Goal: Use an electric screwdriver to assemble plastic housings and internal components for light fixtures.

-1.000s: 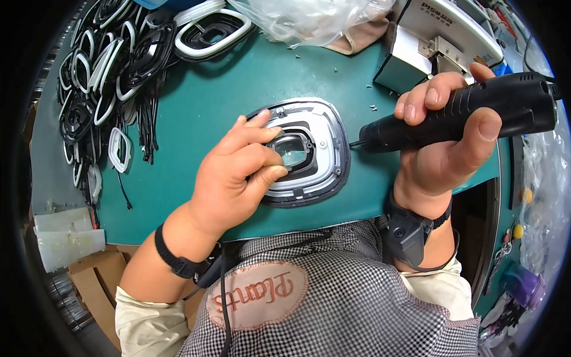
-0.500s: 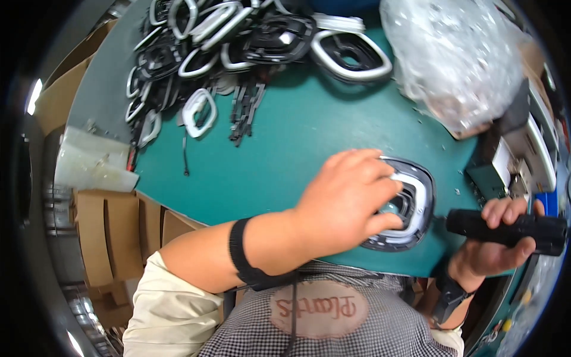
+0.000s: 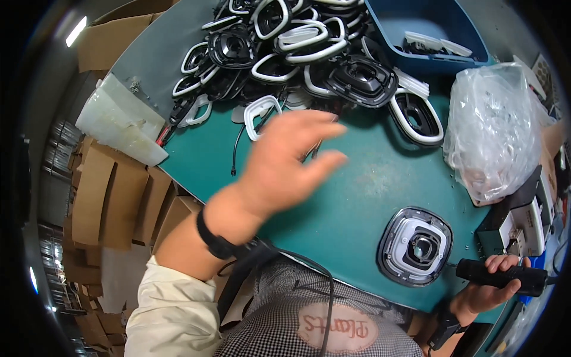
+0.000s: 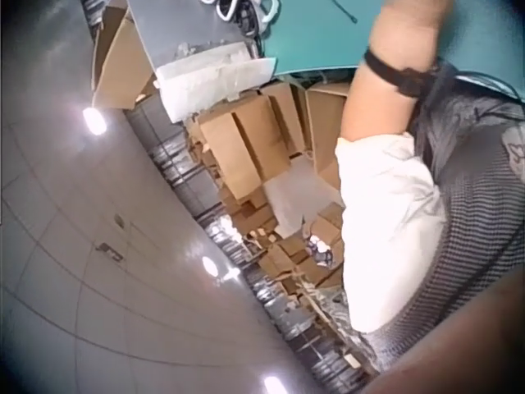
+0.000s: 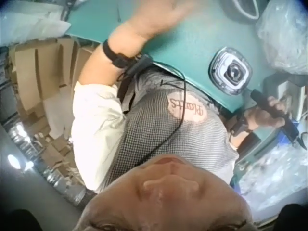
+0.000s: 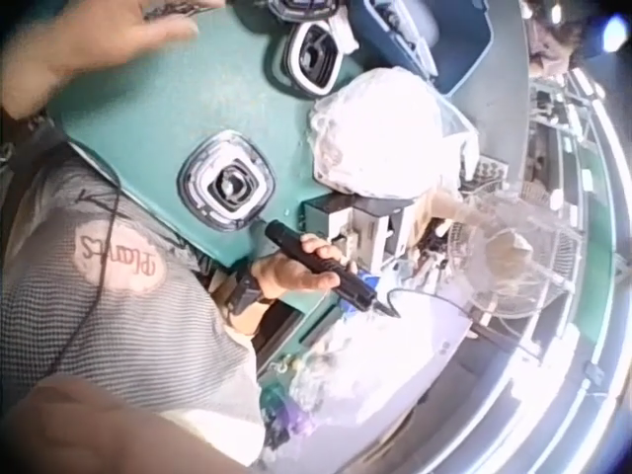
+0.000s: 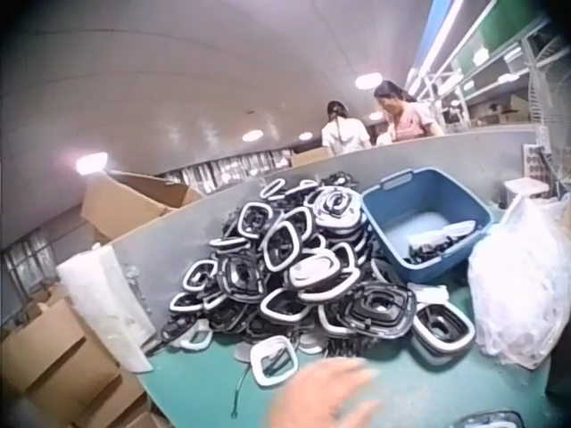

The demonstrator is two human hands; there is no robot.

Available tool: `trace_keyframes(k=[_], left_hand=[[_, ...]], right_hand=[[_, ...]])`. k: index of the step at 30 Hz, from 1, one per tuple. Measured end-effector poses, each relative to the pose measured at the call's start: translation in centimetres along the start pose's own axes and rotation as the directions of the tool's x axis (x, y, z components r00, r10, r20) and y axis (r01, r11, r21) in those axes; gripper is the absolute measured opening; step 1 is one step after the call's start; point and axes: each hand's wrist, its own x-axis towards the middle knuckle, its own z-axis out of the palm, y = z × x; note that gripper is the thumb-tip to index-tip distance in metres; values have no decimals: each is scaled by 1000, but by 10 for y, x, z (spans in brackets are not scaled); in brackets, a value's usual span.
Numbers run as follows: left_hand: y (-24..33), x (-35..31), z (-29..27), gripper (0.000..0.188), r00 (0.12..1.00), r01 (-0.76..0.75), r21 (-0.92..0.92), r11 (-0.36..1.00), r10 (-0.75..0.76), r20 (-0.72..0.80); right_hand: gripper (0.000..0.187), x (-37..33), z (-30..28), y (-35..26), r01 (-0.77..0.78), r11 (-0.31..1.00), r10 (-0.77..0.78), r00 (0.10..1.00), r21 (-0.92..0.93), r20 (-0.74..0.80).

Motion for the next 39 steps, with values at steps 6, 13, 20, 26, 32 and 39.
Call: trace_keyframes(k=[6, 13, 20, 26, 32, 39], left_hand=[[-98, -26, -91, 41, 722, 507, 585, 634, -683, 114], [-143, -67, -67, 34, 494, 635, 610, 473, -856, 150], [-132, -49, -141, 23, 564, 810, 180, 558, -825, 17], [-84, -74, -176, 21, 643, 725, 237, 646, -759, 102], [-59, -120, -173, 14, 783, 471, 615, 633, -621, 39], [-85, -154, -161, 19, 708, 474, 648, 597, -695, 122]], right_hand=[[59, 0, 10, -2, 11, 999, -10, 1000, -31, 17], [61, -2, 22, -5, 28, 996, -27, 1000, -81, 15], [64, -4, 29, -10, 37, 994, -35, 999, -106, 19], [65, -2, 24, -6, 25, 994, -24, 1000, -105, 9], [65, -2, 27, -8, 30, 994, -29, 999, -103, 14], [63, -1, 26, -6, 14, 995, -12, 1000, -99, 17]])
